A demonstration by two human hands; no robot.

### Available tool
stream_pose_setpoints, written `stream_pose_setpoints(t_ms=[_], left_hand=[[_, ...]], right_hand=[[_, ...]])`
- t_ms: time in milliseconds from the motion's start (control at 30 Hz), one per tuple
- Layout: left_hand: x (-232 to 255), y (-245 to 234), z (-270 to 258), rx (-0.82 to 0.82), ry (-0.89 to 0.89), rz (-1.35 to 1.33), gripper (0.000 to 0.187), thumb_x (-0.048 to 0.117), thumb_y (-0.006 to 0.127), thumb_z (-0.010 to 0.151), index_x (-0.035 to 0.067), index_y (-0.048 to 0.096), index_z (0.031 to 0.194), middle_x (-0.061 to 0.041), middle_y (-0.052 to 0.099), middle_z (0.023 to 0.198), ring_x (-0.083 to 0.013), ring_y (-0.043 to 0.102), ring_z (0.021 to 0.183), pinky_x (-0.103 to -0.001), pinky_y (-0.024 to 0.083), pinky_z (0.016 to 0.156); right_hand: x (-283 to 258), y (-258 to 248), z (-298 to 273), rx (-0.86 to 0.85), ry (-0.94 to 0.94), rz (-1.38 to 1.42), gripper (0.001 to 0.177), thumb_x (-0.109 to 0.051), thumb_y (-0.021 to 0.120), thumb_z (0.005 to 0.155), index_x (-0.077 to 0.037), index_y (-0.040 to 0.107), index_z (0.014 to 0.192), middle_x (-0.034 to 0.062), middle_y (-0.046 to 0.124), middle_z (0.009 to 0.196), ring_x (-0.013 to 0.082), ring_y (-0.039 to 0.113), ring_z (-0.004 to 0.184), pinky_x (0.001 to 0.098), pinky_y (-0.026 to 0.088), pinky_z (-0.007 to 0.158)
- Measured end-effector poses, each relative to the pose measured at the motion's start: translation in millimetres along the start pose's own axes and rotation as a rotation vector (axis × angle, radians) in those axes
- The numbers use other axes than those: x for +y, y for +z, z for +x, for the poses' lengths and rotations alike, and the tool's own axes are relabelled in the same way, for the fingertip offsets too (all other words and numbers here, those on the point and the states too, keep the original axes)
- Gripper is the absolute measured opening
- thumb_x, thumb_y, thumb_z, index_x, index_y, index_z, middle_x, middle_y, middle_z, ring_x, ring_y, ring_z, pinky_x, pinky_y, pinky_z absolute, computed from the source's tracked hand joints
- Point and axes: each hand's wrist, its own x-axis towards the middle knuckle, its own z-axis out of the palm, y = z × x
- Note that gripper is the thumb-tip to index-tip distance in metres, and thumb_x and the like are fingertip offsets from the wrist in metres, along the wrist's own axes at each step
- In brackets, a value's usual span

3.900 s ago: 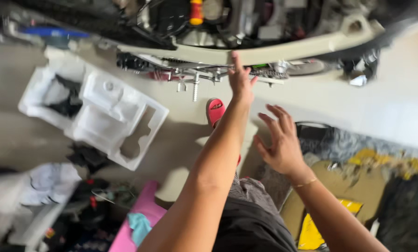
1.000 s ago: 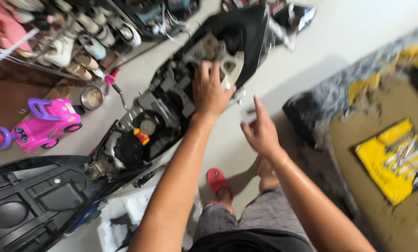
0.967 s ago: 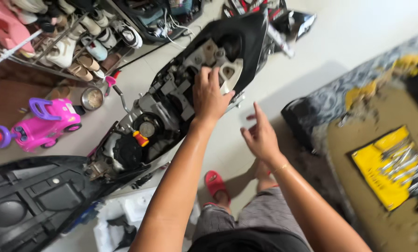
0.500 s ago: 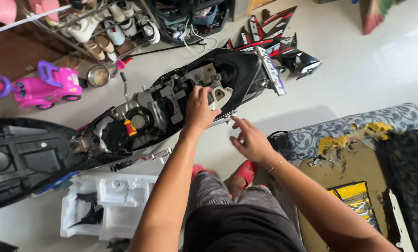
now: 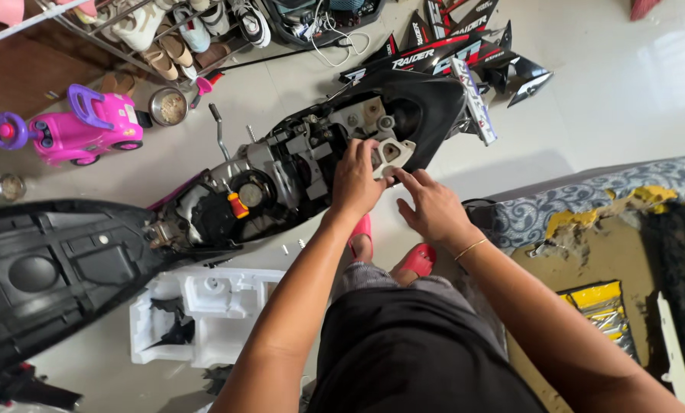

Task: The person assembles a motorcycle by hand, attaching and adjusting internal components and a white side panel. They manipulate fasteners and parts within the exposed frame, then position and fit the side panel along the lower body of the bike.

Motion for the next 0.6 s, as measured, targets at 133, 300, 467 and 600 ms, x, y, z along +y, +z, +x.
stream_pose_setpoints(t_ms=[133,300,467,600], left_hand=[[-6.5,-2.1,2.5,0.003,0.048,-0.059,0.067,0.018,0.089,0.072,0.008,0.051,0.126,-0.013,0.057,0.12,-0.0373,0.06,0.112,-0.047,0.047,0.09],[-12.2,-3.3,2.0,-0.004,0.07,-0.081,0.066,0.021,0.09,0.074,0.008,0.05,0.126,-0.012,0.057,0.118,-0.0358,0.06,0.109,-0.047,0.047,0.087],[-14.1,-5.8,3.2,-0.03,0.075,-0.075,0.068,0.02,0.089,0.072,0.008,0.05,0.127,-0.01,0.058,0.118,-0.0336,0.061,0.109,-0.046,0.046,0.085],[-13.2,-8.4,1.6,-0.039,0.079,-0.063,0.07,0.02,0.089,0.072,0.009,0.05,0.13,-0.009,0.058,0.117,-0.0331,0.061,0.108,-0.046,0.045,0.083]], right_hand=[[-6.4,2.9,11.6,0.023,-0.064,-0.157,0.067,-0.023,0.067,0.085,-0.019,0.049,0.148,0.0131,0.061,0.105,0.0353,0.066,0.088,0.0469,0.055,0.072],[-14.2,6.4,13.4,0.046,-0.054,-0.238,0.062,-0.022,0.066,0.086,-0.019,0.052,0.147,0.0108,0.062,0.101,0.0321,0.067,0.087,0.0453,0.055,0.073],[-19.6,3.2,13.9,0.023,-0.025,-0.302,0.062,-0.022,0.066,0.086,-0.023,0.054,0.147,0.0098,0.062,0.095,0.0296,0.067,0.083,0.0438,0.055,0.072],[-20.2,1.1,16.2,-0.012,-0.008,-0.272,0.063,-0.021,0.065,0.087,-0.023,0.053,0.149,0.0091,0.063,0.095,0.0298,0.067,0.083,0.043,0.055,0.07]])
